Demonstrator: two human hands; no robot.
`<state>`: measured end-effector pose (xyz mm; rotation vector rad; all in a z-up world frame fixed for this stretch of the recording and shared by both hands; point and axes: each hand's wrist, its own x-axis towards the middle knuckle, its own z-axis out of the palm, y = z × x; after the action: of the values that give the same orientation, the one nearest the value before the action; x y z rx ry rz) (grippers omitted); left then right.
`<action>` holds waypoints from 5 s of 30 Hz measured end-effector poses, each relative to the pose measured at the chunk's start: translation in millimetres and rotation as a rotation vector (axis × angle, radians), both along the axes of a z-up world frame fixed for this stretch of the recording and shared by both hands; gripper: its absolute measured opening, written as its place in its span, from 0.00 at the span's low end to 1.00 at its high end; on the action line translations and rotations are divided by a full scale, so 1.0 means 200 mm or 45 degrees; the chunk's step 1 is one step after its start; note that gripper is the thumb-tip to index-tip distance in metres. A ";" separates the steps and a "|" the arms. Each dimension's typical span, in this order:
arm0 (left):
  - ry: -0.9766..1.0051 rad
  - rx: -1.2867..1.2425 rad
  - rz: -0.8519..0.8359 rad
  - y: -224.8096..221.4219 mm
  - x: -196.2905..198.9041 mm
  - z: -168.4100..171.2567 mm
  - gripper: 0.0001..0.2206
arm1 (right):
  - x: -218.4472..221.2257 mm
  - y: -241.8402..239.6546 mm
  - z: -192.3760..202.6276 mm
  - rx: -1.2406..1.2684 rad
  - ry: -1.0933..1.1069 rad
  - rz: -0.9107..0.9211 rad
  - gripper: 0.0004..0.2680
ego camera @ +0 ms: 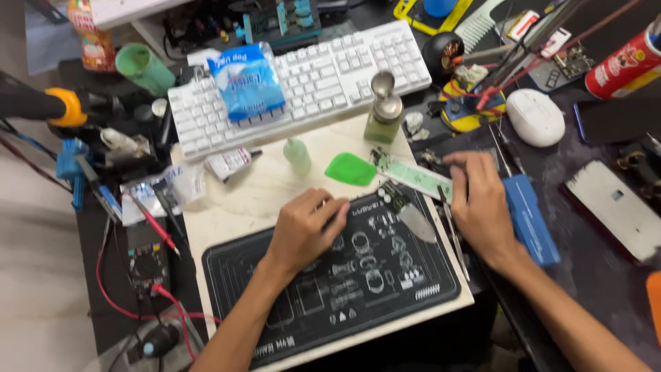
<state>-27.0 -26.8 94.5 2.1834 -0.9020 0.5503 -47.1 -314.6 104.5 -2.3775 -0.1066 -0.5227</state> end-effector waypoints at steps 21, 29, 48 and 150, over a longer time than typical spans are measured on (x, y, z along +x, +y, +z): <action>-0.046 0.032 -0.033 -0.03 -0.04 -0.04 0.09 | -0.06 0.09 0.00 -0.143 0.345 0.330 0.11; -0.022 0.139 -0.125 -0.08 -0.09 -0.03 0.28 | -0.06 0.09 0.00 0.260 0.516 0.485 0.08; 0.035 0.251 -0.097 -0.09 -0.08 -0.04 0.32 | 0.11 -0.37 0.13 0.049 0.266 -0.007 0.12; 0.435 -0.486 0.282 -0.48 0.58 -0.16 0.51 | 0.19 -0.10 0.14 -0.482 0.262 0.465 0.17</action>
<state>89.2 -122.9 62.6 1.9524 -0.3424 0.3959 -9.3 -335.2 131.5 -2.6740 -0.5787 -0.0856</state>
